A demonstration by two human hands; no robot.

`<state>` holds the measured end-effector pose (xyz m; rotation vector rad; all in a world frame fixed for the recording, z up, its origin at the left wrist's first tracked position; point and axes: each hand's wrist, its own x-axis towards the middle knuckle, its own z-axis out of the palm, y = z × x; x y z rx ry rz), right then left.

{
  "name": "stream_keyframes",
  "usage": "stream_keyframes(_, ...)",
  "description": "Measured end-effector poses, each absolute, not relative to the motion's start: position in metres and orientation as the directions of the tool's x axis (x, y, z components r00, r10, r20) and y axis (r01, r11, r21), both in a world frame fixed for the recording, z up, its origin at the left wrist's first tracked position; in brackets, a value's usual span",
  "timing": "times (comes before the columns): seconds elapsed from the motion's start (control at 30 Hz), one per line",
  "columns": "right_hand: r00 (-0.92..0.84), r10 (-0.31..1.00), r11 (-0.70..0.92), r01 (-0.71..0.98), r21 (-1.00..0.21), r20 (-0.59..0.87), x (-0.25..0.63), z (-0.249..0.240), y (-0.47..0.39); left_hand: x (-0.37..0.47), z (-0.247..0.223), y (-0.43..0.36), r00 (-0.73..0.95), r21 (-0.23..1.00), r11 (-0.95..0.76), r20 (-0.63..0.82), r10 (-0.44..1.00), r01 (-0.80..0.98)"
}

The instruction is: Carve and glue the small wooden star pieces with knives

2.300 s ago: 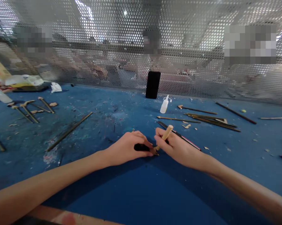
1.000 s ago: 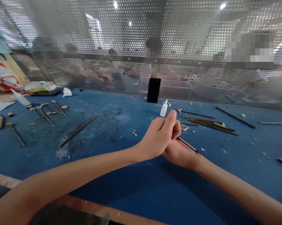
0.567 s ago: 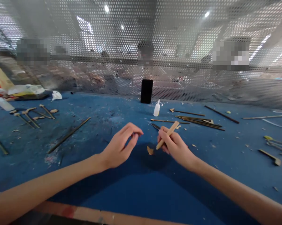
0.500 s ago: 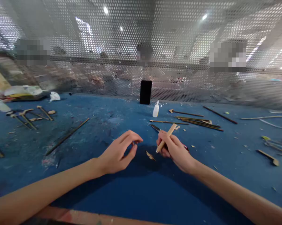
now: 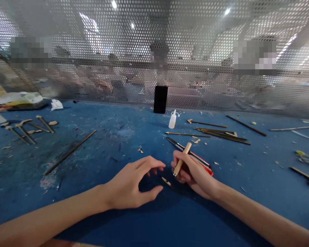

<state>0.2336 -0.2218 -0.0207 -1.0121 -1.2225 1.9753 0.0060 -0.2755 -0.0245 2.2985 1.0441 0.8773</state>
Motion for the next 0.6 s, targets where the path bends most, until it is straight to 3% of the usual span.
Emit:
stream_keyframes(0.1,-0.536,0.79,-0.409,-0.101,-0.907,-0.297,0.2328,-0.0203,-0.2216,0.005,-0.0249,-0.2728,0.508,0.712,-0.524,0.268,0.818,0.468)
stream_keyframes(0.2,-0.534,0.794,-0.403,-0.103,-0.91,-0.291,0.2318,-0.0202,-0.2212,0.004,-0.026,-0.2708,0.503,0.743,-0.515,0.279,0.818,0.427)
stream_keyframes(0.6,-0.546,0.807,-0.282,-0.025,-0.959,-0.223,0.229,-0.0274,-0.2213,0.0052,-0.0333,-0.2654,0.56,0.602,-0.725,0.492,0.666,0.334)
